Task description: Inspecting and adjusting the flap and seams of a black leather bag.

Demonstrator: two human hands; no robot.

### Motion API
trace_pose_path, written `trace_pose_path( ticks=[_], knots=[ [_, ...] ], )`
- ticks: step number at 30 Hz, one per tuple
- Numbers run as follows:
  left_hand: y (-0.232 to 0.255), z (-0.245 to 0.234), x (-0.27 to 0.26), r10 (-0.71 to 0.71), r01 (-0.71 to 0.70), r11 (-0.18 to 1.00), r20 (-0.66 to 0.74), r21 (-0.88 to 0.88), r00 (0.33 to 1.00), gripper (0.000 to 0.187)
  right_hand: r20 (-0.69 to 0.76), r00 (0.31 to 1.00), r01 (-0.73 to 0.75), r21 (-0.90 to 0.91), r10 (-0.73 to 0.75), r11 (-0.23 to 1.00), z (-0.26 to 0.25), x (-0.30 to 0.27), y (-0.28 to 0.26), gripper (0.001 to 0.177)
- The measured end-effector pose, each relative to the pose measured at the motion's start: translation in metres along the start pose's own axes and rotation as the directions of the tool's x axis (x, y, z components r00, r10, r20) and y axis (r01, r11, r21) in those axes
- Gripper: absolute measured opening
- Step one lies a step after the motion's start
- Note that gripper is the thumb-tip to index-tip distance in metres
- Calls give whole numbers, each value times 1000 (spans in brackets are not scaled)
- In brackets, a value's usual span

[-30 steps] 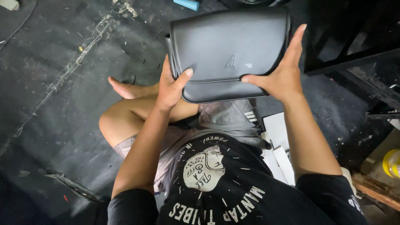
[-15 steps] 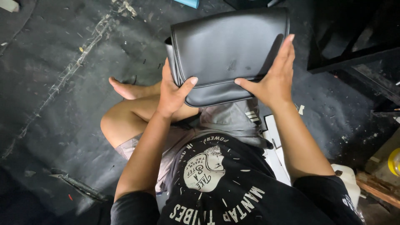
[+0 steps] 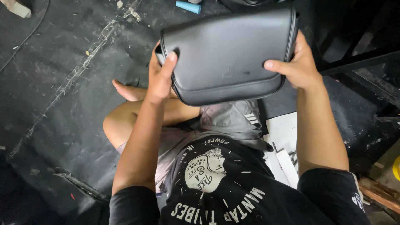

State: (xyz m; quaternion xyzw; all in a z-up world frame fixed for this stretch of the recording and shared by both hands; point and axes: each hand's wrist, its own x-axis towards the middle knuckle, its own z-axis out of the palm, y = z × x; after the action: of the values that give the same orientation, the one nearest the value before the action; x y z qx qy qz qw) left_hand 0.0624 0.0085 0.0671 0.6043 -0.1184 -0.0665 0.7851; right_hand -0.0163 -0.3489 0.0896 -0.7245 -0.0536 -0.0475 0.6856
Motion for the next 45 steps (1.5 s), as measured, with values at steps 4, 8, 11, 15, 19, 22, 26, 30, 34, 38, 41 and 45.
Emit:
trace_pose_path(
  ticks=[4, 8, 11, 15, 19, 22, 26, 30, 34, 38, 41, 45],
  knots=[
    [-7, -2, 14, -36, 48, 993, -109, 109, 993, 41, -22, 1000, 1, 17, -1, 1000, 0, 11, -2, 78],
    [-16, -5, 15, -74, 71, 996, -62, -46, 995, 56, -23, 1000, -12, 14, 12, 1000, 0, 16, 3, 77],
    [-18, -8, 14, -116, 110, 989, -55, -95, 992, 56, -15, 1000, -13, 23, 13, 1000, -2, 17, 9, 76],
    [-11, -7, 18, -224, 212, 964, -58, -162, 973, 48, -24, 999, -39, 31, 40, 999, -3, 20, 14, 77],
    [-22, -8, 24, -204, 187, 969, -94, -163, 974, 45, -30, 997, -63, 43, 65, 997, -2, 23, 17, 78],
    [-25, -9, 26, -222, 206, 959, -67, -196, 973, 54, -28, 995, -89, 59, 91, 994, -7, 22, 21, 74],
    [-23, -9, 29, -156, 156, 954, 19, -255, 988, 65, -1, 998, -68, 72, 69, 995, -16, 19, 34, 71],
    [-24, -4, 33, -137, 139, 950, 26, -280, 990, 62, -115, 992, -37, 161, 56, 986, -22, 20, 50, 72],
    [-26, 0, 36, -150, 148, 947, 14, -284, 989, 60, -209, 972, -70, 164, 104, 984, -20, 22, 55, 56],
    [-32, -3, 37, -165, 151, 946, -25, -287, 986, 59, -226, 965, -91, 185, 132, 979, -18, 24, 60, 54],
    [-34, -2, 39, -162, 148, 949, -26, -280, 986, 58, -240, 961, -94, 174, 134, 980, -20, 24, 62, 51],
    [-38, -1, 44, -174, 165, 937, -2, -308, 985, 53, -278, 938, -161, 184, 209, 970, -23, 29, 67, 55]
  ],
)
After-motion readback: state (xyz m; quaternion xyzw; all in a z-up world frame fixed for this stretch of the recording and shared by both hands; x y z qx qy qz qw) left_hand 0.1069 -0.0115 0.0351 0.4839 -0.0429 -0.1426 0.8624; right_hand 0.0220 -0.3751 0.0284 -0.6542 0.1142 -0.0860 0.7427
